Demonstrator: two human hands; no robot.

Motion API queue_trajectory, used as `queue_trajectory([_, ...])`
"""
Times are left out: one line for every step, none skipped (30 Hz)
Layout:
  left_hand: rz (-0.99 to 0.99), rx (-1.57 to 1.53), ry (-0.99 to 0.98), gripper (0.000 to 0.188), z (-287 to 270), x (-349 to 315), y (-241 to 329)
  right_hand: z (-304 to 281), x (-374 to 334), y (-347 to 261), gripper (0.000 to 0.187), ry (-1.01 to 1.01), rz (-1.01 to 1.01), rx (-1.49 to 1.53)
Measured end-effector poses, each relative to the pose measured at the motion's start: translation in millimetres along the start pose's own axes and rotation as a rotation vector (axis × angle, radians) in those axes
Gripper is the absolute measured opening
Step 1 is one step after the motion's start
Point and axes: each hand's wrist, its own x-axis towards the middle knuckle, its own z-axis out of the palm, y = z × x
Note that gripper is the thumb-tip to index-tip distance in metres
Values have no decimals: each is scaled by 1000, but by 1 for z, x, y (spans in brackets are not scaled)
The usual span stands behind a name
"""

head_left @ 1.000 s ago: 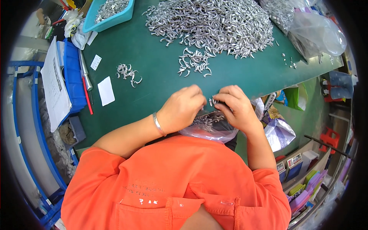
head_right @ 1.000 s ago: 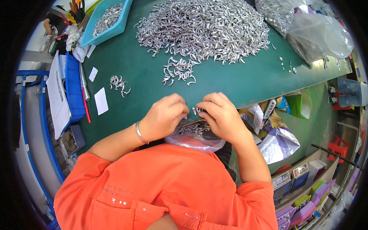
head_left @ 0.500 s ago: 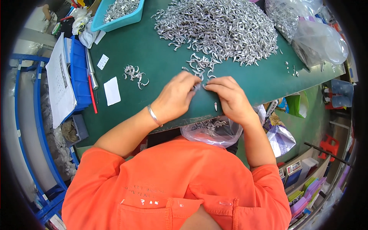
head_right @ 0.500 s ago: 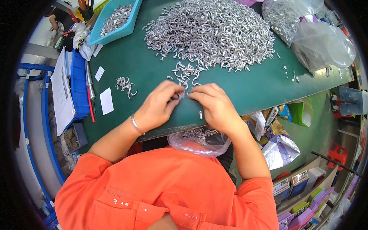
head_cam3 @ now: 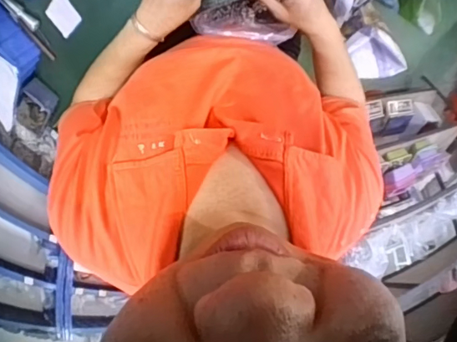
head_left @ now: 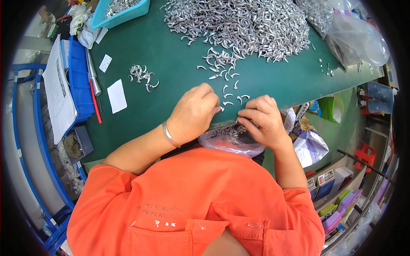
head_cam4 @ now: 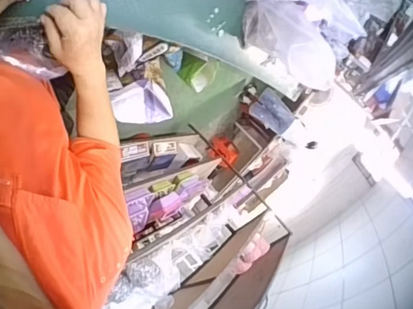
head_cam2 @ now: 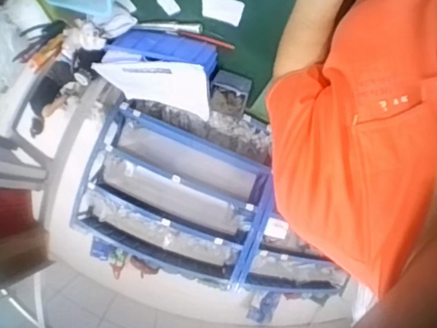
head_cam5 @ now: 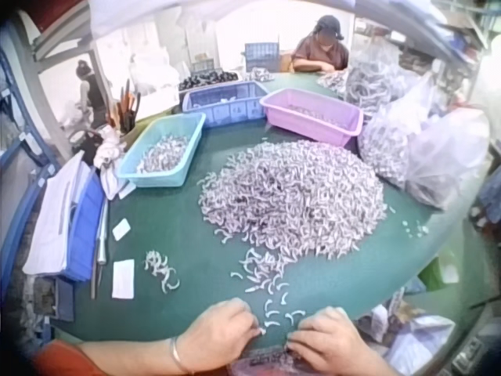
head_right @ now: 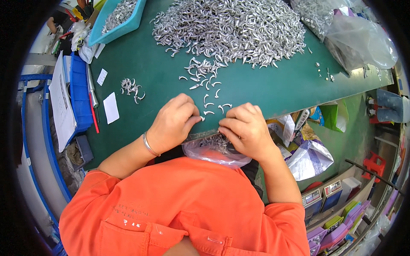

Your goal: The person sorts small, silver, curved metal pieces from a large pile on a green table into a clear plastic bag. The person uses both hands to pick up the pieces and place them into the bag, occasionally moving the pile to access more items.

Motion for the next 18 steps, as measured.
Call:
queue_trajectory([17,-9,-38,20,0,-3,0,-4,-2,-2,20,-56,-5,35])
queue_trajectory([35,-18,-76,20,-1,-7,1,-9,-4,-4,19,-112,-11,70])
queue_trajectory([65,-53,-117,18,-3,-11,4,-17,-2,-6,19,-192,-12,109])
queue_trajectory([87,-96,-122,19,-2,-12,5,-17,-2,-6,19,-158,2,165])
queue_trajectory([108,-139,-128,20,-1,-13,6,-18,-1,-4,19,-124,15,220])
queue_trajectory([129,-182,-132,21,0,-14,7,-18,0,-2,19,-91,28,276])
queue_trajectory([19,-204,-55,25,2,-11,12,-14,4,-1,21,14,25,132])
queue_trajectory([-9,-156,-2,26,5,-6,15,-7,11,-3,24,108,50,-5])
queue_trajectory([-37,-108,51,27,7,-1,18,-1,14,0,24,105,57,-14])
queue_trajectory([-66,-59,107,27,7,4,17,4,15,3,25,101,61,-23])
queue_trajectory([19,-36,47,26,9,5,12,3,13,4,25,27,51,33])
queue_trajectory([78,-70,-36,25,10,1,8,1,9,4,25,-48,41,88])
queue_trajectory([133,-102,-119,25,9,-3,7,-1,6,4,24,-125,28,147])
queue_trajectory([188,-134,-201,25,7,-6,7,-5,6,3,25,-199,30,224])
queue_trajectory([165,-210,-269,24,3,-11,9,-12,8,0,25,-274,31,302])
queue_trajectory([99,-198,-178,25,3,-9,9,-16,9,-2,25,-346,35,373])
queue_trajectory([34,-185,-86,26,4,-7,9,-14,11,1,25,-290,50,369])
queue_trajectory([-32,-171,8,27,5,-5,10,-9,16,3,25,-186,50,246])
